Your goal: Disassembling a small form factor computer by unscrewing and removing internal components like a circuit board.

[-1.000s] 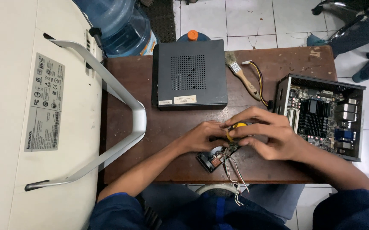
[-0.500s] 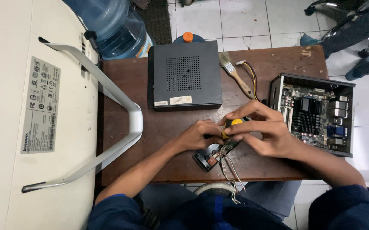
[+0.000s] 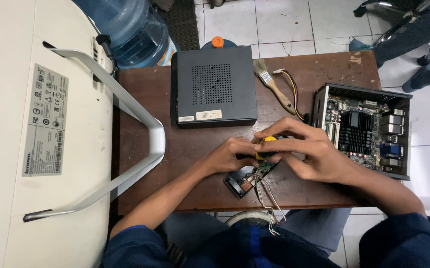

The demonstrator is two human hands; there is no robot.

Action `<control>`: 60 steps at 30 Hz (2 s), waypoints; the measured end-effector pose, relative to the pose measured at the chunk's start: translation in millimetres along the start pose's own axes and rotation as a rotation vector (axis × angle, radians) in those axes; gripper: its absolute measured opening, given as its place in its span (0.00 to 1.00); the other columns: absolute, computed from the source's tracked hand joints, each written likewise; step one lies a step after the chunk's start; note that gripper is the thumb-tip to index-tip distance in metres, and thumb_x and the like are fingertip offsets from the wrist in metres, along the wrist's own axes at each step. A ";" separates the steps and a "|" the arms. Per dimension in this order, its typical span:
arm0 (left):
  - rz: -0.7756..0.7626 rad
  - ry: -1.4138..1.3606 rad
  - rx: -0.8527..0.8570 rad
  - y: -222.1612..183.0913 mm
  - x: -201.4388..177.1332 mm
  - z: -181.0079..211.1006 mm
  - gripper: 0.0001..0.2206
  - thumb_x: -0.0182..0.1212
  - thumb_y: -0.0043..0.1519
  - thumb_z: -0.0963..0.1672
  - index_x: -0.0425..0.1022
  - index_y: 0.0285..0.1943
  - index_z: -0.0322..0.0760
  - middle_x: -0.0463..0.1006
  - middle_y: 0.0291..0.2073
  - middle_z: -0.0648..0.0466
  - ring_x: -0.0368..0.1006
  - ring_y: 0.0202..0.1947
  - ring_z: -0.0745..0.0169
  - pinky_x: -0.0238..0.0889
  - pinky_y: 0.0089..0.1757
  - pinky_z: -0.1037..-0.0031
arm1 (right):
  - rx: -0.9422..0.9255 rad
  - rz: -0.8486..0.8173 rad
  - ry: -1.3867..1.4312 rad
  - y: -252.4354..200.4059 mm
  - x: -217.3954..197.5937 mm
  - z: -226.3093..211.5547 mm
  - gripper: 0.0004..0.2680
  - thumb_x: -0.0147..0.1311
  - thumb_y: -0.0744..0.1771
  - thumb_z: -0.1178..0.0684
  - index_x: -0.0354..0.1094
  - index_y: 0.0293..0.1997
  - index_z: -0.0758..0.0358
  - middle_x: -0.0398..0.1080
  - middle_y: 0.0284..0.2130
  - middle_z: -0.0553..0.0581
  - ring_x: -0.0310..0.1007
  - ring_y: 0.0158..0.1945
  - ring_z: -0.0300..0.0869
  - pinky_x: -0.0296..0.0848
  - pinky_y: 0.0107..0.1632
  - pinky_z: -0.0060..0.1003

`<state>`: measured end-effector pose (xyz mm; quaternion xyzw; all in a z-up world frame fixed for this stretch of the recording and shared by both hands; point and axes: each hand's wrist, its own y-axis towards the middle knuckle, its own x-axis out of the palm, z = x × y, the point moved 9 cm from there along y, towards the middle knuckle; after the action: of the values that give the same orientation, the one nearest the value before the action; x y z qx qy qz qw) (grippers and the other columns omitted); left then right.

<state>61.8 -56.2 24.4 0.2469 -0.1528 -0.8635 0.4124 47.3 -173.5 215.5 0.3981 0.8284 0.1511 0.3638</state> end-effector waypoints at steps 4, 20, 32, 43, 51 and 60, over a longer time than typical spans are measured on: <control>0.013 0.008 -0.005 1.1 -3.8 1.8 0.05 0.72 0.65 0.42 0.86 0.47 0.47 0.86 0.41 0.57 0.82 0.43 0.45 0.69 0.44 0.62 | 0.025 -0.061 0.065 7.6 3.3 -8.6 0.09 0.52 0.69 0.65 0.78 0.52 0.67 0.79 0.49 0.69 0.83 0.49 0.61 0.79 0.55 0.55; -0.001 0.021 -0.050 0.4 -1.9 -3.4 0.07 0.71 0.65 0.42 0.86 0.50 0.49 0.88 0.41 0.58 0.83 0.42 0.48 0.70 0.46 0.63 | 0.062 -0.056 0.070 3.5 -2.8 -3.7 0.07 0.51 0.70 0.58 0.75 0.48 0.67 0.79 0.50 0.68 0.84 0.45 0.59 0.80 0.51 0.51; 0.001 0.026 -0.033 3.9 -4.0 7.0 0.06 0.72 0.65 0.43 0.85 0.49 0.46 0.87 0.39 0.56 0.83 0.40 0.49 0.70 0.45 0.62 | 0.019 0.006 0.043 1.5 -7.9 -3.9 0.07 0.48 0.71 0.57 0.75 0.46 0.67 0.79 0.48 0.67 0.82 0.43 0.56 0.80 0.51 0.49; 0.042 0.003 -0.024 8.7 -14.4 19.5 0.18 0.79 0.59 0.47 0.83 0.56 0.43 0.86 0.40 0.52 0.82 0.41 0.47 0.70 0.46 0.60 | -0.029 0.138 0.031 -5.4 -21.9 -7.0 0.09 0.49 0.71 0.54 0.74 0.44 0.67 0.79 0.47 0.69 0.82 0.43 0.57 0.80 0.50 0.49; 0.049 0.046 -0.019 6.6 -19.0 10.4 0.12 0.77 0.61 0.44 0.85 0.52 0.42 0.86 0.36 0.54 0.84 0.38 0.48 0.72 0.44 0.61 | -0.049 0.245 0.004 -6.7 -38.4 -11.8 0.09 0.48 0.72 0.54 0.71 0.42 0.71 0.78 0.47 0.73 0.83 0.46 0.59 0.82 0.49 0.49; 0.041 0.194 0.033 -4.6 -20.0 -12.3 0.08 0.72 0.65 0.39 0.86 0.51 0.42 0.89 0.42 0.57 0.86 0.39 0.68 0.72 0.43 0.74 | -0.065 0.242 -0.027 -12.3 -42.5 -10.6 0.05 0.40 0.74 0.61 0.63 0.47 0.71 0.71 0.50 0.77 0.83 0.51 0.62 0.89 0.55 0.48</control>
<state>76.5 -38.3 18.0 0.3331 -0.1316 -0.8243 0.4386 50.6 -213.6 236.6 0.4852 0.7640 0.2156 0.3668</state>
